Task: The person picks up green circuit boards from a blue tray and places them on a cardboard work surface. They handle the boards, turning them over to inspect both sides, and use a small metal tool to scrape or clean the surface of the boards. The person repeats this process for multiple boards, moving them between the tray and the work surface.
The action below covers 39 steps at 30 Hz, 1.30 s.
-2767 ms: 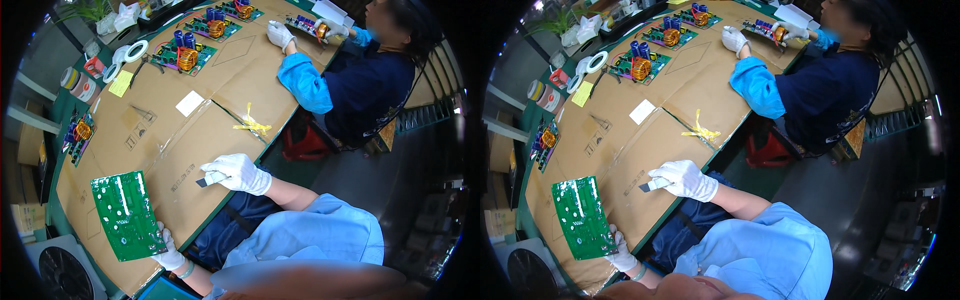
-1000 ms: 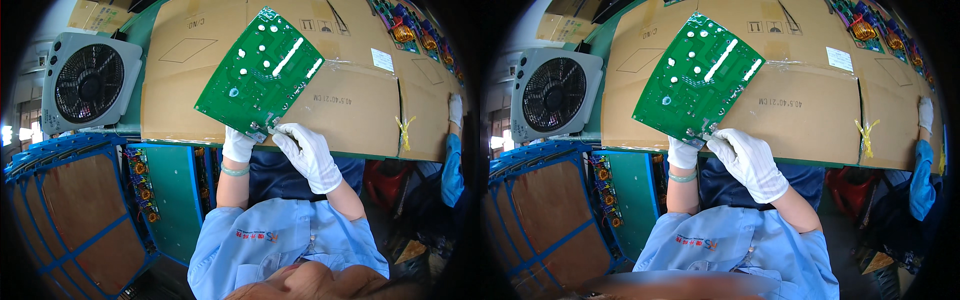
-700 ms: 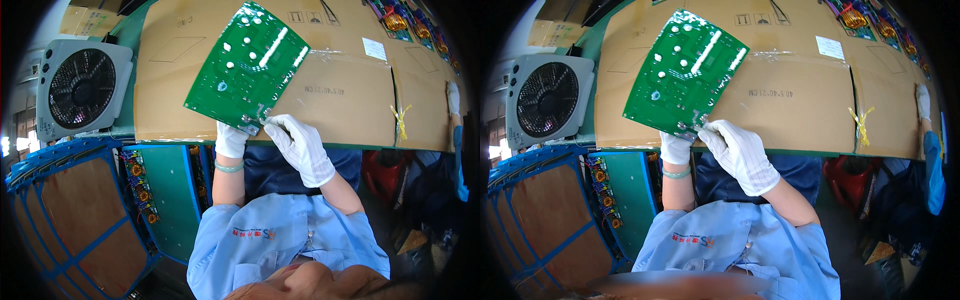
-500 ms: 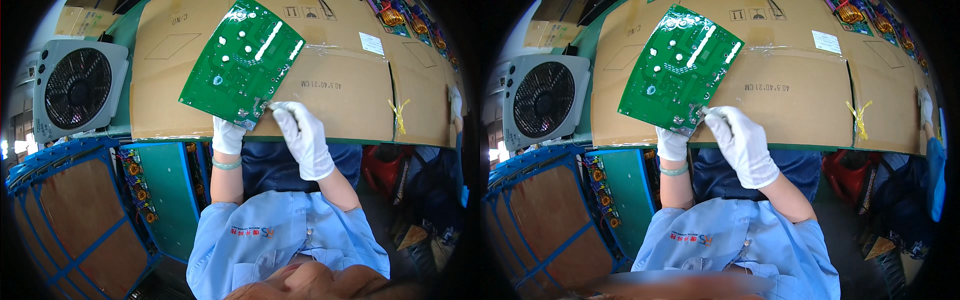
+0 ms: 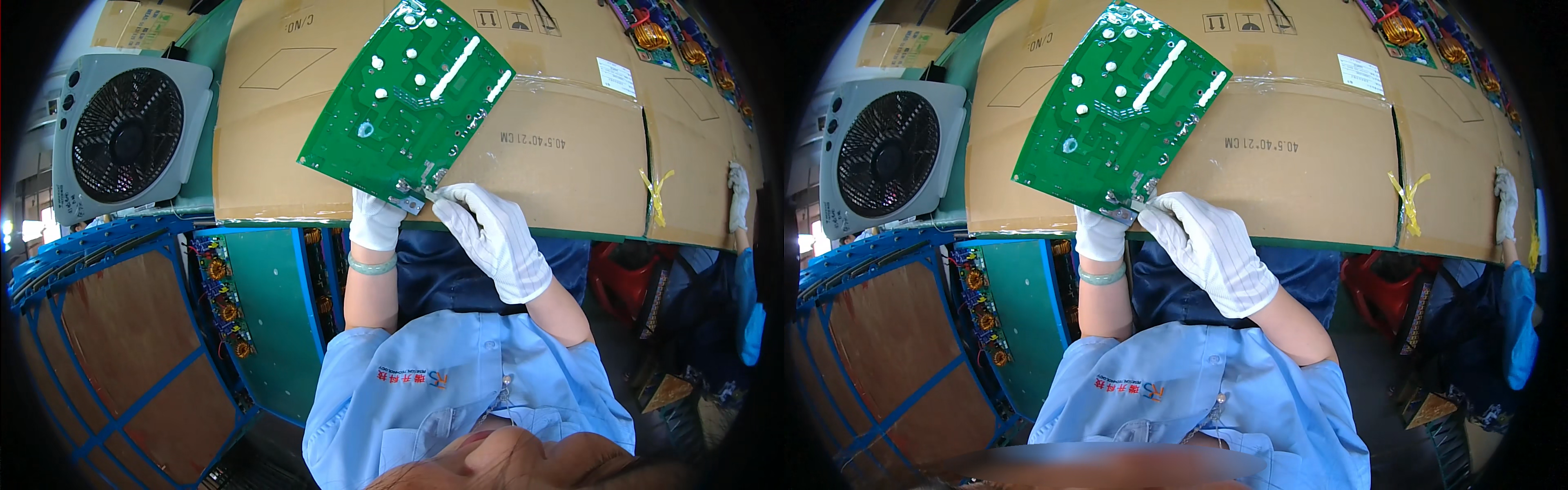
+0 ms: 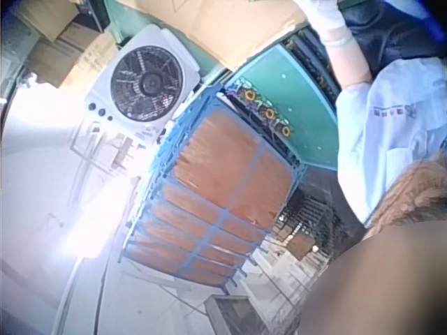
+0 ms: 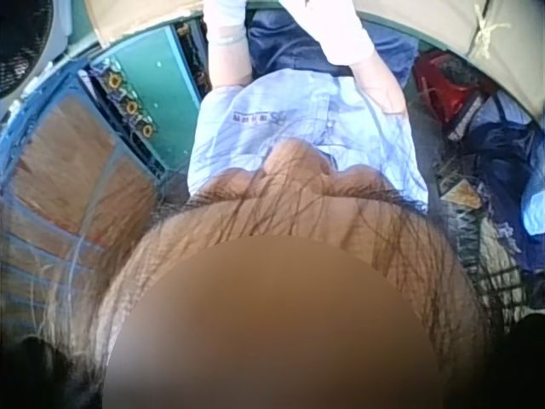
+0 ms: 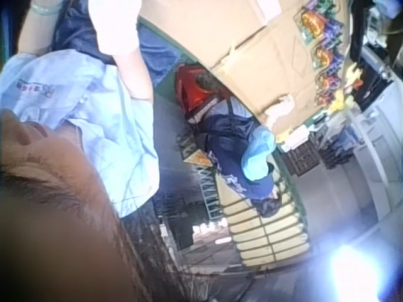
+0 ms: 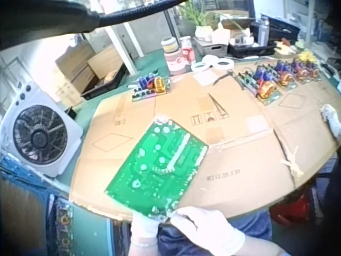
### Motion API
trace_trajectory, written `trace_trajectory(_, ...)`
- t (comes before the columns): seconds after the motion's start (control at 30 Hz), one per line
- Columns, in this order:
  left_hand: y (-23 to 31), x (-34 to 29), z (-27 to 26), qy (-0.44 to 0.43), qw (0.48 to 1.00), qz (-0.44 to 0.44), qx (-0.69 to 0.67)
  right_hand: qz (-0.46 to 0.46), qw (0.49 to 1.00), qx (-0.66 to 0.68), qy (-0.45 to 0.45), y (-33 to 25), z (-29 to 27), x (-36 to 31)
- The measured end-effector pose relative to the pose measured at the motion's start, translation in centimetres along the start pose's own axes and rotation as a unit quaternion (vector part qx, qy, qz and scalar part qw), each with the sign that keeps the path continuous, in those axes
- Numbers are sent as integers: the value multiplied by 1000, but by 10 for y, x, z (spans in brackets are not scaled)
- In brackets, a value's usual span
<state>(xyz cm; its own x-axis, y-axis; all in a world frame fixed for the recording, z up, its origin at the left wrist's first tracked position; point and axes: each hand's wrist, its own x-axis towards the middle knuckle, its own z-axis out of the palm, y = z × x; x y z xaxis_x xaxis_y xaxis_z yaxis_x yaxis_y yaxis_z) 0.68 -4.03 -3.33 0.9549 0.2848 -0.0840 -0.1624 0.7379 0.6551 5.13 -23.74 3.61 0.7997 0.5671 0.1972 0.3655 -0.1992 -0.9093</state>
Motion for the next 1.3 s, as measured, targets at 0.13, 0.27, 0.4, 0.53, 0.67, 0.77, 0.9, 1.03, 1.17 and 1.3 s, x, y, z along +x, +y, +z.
trace_trajectory(0.13,2,0,4,-1,1000,-8,-1,8,1000,1,-3,-2,-1,1)
trace_trajectory(0.27,1,-2,6,-18,999,23,34,4,1000,-5,4,-1,1,0)
trace_trajectory(0.4,2,-1,9,-18,1000,18,5,69,997,27,38,-8,-3,1)
trace_trajectory(0.53,5,2,11,-71,849,166,497,51,997,41,40,-7,-18,0)
trace_trajectory(0.67,-4,7,10,-43,940,105,321,-29,997,-39,59,10,-36,0)
trace_trajectory(0.77,-3,9,21,-49,999,16,10,-70,984,-139,86,15,-49,4)
trace_trajectory(0.9,4,10,24,-9,998,-29,-60,-94,968,-225,52,12,-67,10)
trace_trajectory(1.03,-1,17,28,-48,984,-35,-166,-98,952,-288,30,32,-89,8)
trace_trajectory(1.17,2,22,37,-64,971,-46,-225,18,973,-220,64,43,-97,4)
trace_trajectory(1.3,6,24,43,-91,971,-47,-217,3,958,-253,133,56,-88,0)
